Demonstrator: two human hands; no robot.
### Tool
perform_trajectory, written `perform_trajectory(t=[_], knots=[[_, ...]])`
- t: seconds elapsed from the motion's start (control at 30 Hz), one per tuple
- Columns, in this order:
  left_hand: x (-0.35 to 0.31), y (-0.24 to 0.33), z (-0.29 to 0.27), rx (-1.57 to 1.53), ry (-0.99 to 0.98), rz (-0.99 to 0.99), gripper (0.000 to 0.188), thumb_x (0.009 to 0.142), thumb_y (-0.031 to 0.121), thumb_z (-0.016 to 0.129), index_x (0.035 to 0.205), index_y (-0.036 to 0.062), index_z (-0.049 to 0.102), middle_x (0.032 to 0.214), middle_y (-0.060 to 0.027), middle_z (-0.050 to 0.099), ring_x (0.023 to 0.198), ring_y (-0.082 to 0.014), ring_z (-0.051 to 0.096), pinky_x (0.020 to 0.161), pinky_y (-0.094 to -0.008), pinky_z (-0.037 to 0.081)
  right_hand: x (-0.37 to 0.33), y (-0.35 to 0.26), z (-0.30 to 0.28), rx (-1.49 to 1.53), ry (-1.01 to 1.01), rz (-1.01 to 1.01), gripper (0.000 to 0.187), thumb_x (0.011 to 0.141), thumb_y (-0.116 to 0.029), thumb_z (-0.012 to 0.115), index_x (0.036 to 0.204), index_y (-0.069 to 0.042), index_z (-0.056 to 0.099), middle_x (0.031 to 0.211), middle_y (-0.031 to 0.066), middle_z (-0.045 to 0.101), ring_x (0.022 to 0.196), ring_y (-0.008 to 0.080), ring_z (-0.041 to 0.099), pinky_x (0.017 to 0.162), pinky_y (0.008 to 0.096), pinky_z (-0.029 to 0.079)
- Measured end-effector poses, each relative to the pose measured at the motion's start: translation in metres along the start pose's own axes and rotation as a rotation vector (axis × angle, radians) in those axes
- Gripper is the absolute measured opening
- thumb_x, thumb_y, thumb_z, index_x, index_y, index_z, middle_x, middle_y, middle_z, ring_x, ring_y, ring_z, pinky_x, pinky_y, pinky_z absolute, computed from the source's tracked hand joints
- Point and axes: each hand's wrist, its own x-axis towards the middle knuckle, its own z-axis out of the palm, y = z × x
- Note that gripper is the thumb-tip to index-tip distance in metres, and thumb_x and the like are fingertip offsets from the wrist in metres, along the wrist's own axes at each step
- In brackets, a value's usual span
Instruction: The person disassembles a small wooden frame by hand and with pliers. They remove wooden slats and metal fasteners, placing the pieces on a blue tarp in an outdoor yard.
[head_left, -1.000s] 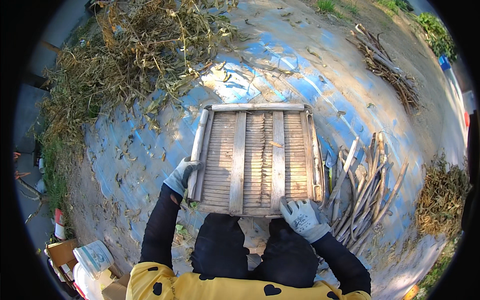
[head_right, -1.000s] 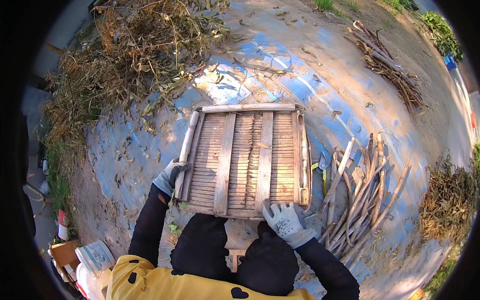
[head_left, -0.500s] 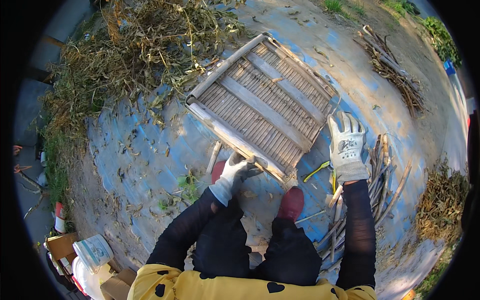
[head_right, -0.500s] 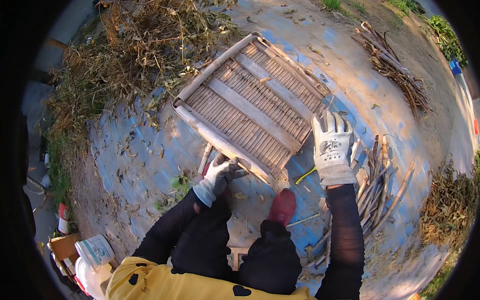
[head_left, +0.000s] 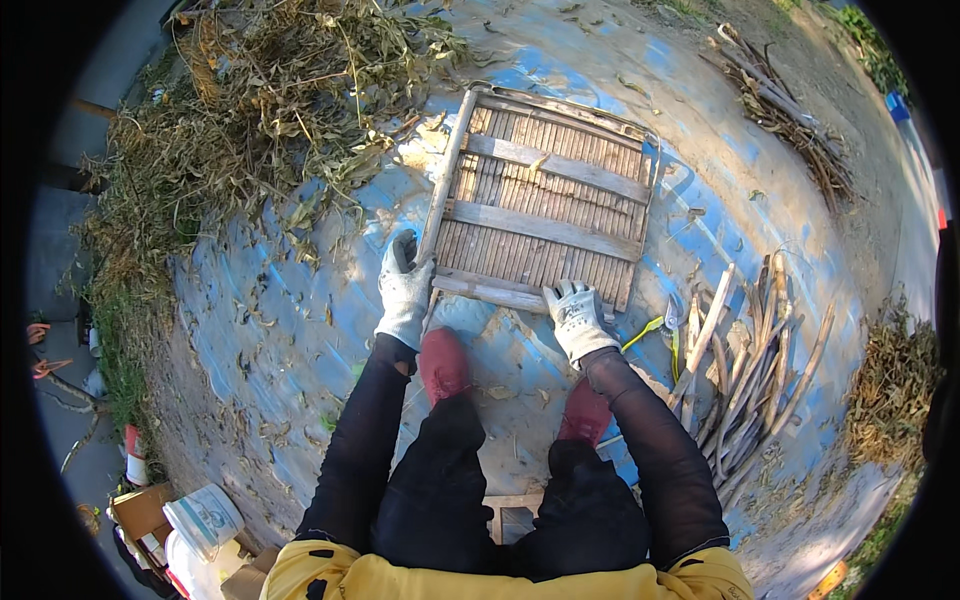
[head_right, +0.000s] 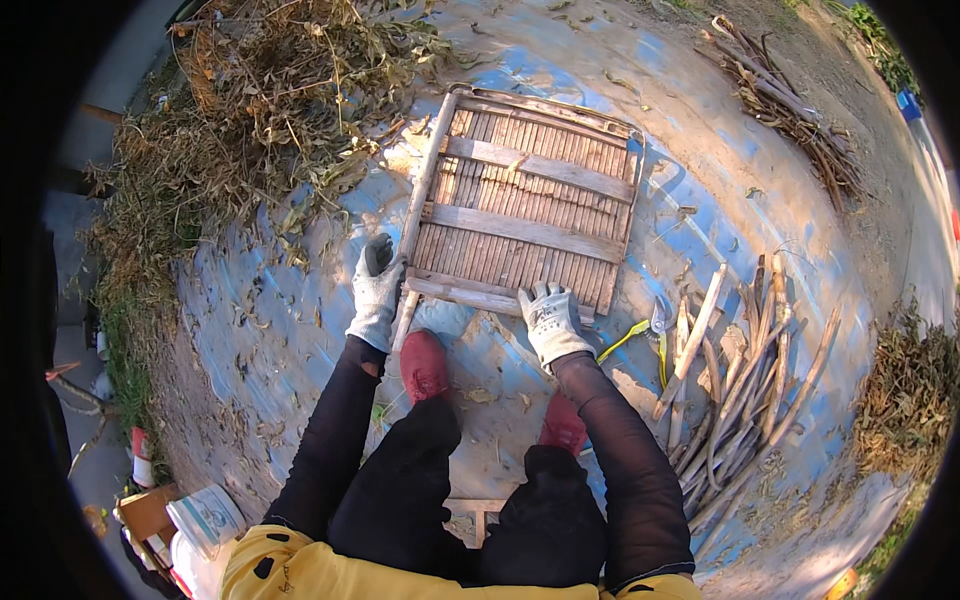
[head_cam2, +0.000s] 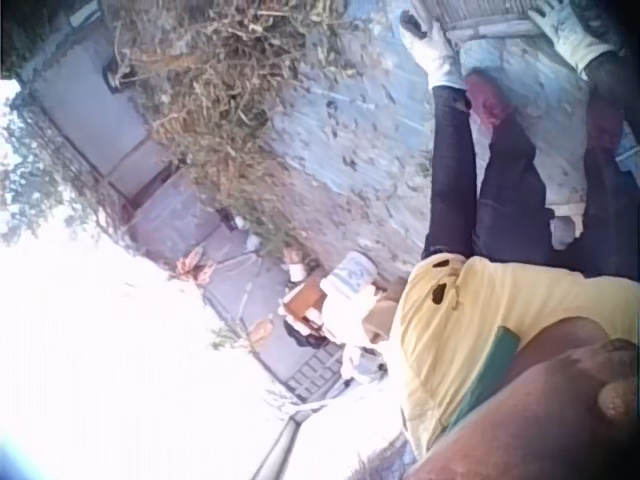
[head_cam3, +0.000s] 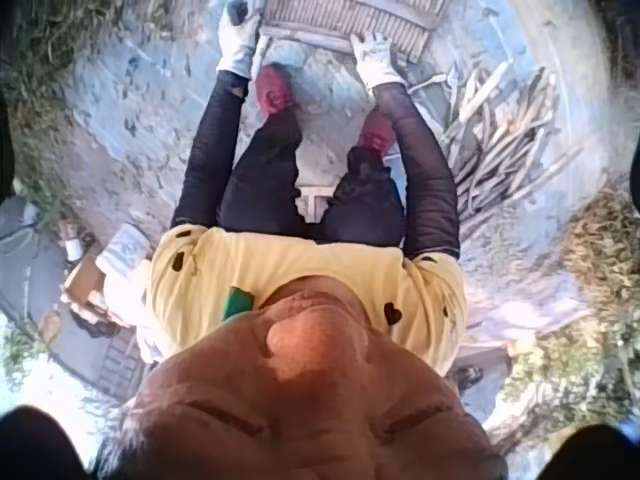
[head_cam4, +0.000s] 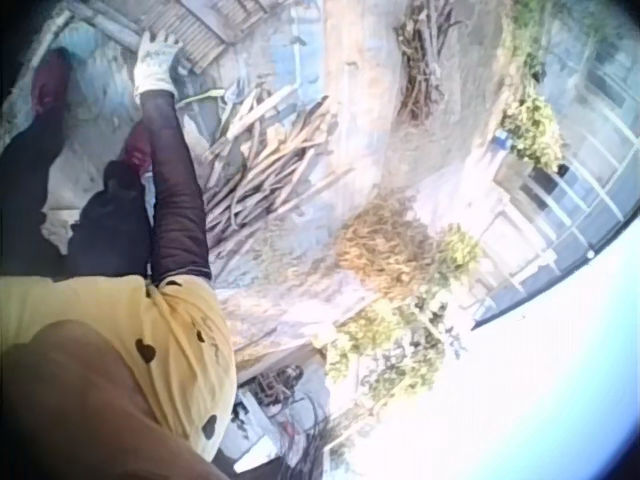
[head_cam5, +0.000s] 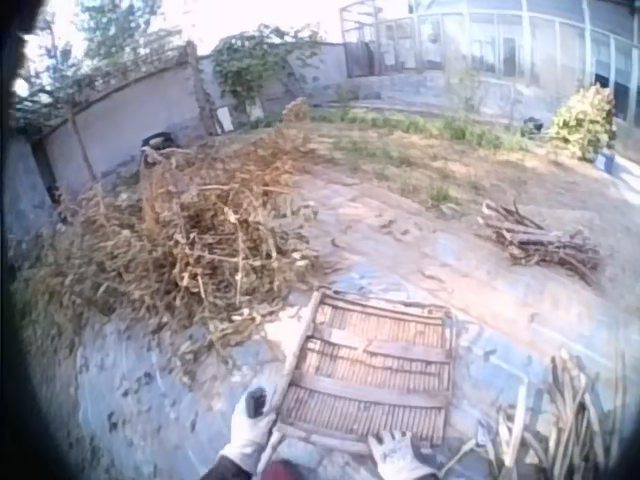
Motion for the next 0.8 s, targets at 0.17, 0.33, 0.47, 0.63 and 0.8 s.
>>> perform_trajectory(t=[0.17,0.33,0.47,0.63,0.8], knots=[[0.039,-0.054,0.019,0.277,-0.18,-0.305,0.05,0.072,0.012,0.075,0.115,-0.001,0.052,0.105,-0.0093,0.06,0.091,-0.0153,0.058,0.075,-0.0276,0.049,0.003,0.001,0.004,0.068,0.03,-0.006,0.039,0.081,-0.024,0.055,0.12,-0.02,0.053,0.116,0.0029,0.052,0.106,0.0229,0.052,0.082,0.0411,0.044],[0.05,-0.024,0.02,0.28,-0.334,-0.476,0.033,0.076,0.02,0.071,0.1,0.0019,0.058,0.072,-0.0033,0.06,0.057,-0.0126,0.055,0.049,-0.0259,0.045,0.0,0.009,0.021,0.208,0.066,-0.008,0.036,0.078,-0.024,0.061,0.112,-0.015,0.054,0.115,0.0026,0.053,0.108,0.0239,0.051,0.084,0.0423,0.044],[0.025,0.026,-0.014,-0.028,-0.355,-0.598,0.022,0.078,0.02,0.069,0.093,0.007,0.06,0.062,0.0011,0.054,0.047,-0.0086,0.048,0.038,-0.0238,0.037,-0.017,0.007,0.015,0.355,0.157,-0.01,0.034,0.075,-0.022,0.064,0.106,-0.011,0.054,0.109,0.0087,0.056,0.105,0.027,0.054,0.085,0.0425,0.043],[-0.01,0.092,-0.04,-0.024,-0.289,-0.69,0.025,0.075,0.022,0.072,0.089,0.0073,0.059,0.06,0.0029,0.049,0.044,-0.0064,0.044,0.036,-0.0221,0.034,-0.044,-0.006,0.005,0.457,-0.007,-0.126,0.045,0.072,-0.023,0.066,0.112,-0.01,0.051,0.109,0.0134,0.056,0.103,0.0306,0.054,0.089,0.0419,0.043],[-0.035,0.103,-0.074,-0.06,-0.236,-0.714,0.022,0.075,0.021,0.073,0.081,0.0069,0.058,0.057,0.0047,0.046,0.04,-0.0054,0.042,0.033,-0.0207,0.032,-0.073,-0.046,0.019,0.528,-0.025,-0.231,0.054,0.076,-0.031,0.063,0.123,-0.01,0.048,0.114,0.0179,0.055,0.106,0.0331,0.053,0.091,0.0423,0.042]])
